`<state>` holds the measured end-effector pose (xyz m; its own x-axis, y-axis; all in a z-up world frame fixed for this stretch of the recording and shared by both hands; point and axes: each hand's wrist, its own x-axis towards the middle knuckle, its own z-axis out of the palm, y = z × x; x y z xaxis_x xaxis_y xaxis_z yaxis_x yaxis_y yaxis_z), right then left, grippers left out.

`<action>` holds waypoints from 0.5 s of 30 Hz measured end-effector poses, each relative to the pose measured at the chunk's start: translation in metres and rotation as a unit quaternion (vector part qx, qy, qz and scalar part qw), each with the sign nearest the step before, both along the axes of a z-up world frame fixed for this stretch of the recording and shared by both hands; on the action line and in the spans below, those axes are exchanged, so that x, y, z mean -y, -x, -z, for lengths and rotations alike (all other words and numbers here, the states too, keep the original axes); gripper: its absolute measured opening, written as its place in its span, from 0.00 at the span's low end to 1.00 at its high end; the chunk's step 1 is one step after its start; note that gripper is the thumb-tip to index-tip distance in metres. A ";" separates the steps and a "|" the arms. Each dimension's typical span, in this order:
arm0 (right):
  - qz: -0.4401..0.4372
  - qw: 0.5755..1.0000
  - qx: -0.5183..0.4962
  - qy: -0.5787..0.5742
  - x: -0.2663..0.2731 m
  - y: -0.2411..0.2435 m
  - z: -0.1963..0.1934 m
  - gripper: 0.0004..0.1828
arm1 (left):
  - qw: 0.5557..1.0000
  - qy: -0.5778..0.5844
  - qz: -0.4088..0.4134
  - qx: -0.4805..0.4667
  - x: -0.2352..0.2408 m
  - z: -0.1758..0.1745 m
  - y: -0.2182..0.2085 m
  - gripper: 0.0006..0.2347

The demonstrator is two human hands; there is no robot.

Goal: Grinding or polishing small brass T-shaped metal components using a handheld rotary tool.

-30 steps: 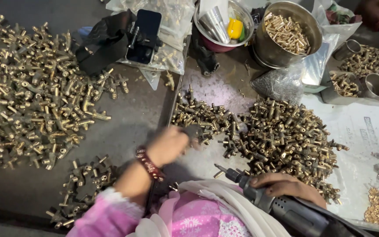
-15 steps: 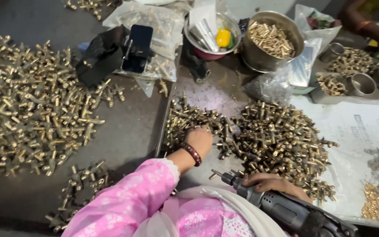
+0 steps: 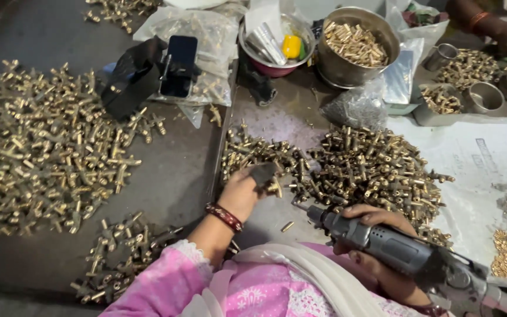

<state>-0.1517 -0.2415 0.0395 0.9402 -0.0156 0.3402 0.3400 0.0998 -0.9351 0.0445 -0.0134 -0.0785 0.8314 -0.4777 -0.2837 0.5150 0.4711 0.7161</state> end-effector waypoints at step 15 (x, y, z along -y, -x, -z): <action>-0.017 0.999 -0.026 -0.034 -0.019 -0.020 0.008 0.28 | 0.990 0.003 0.122 -0.073 0.001 -0.076 0.039 0.16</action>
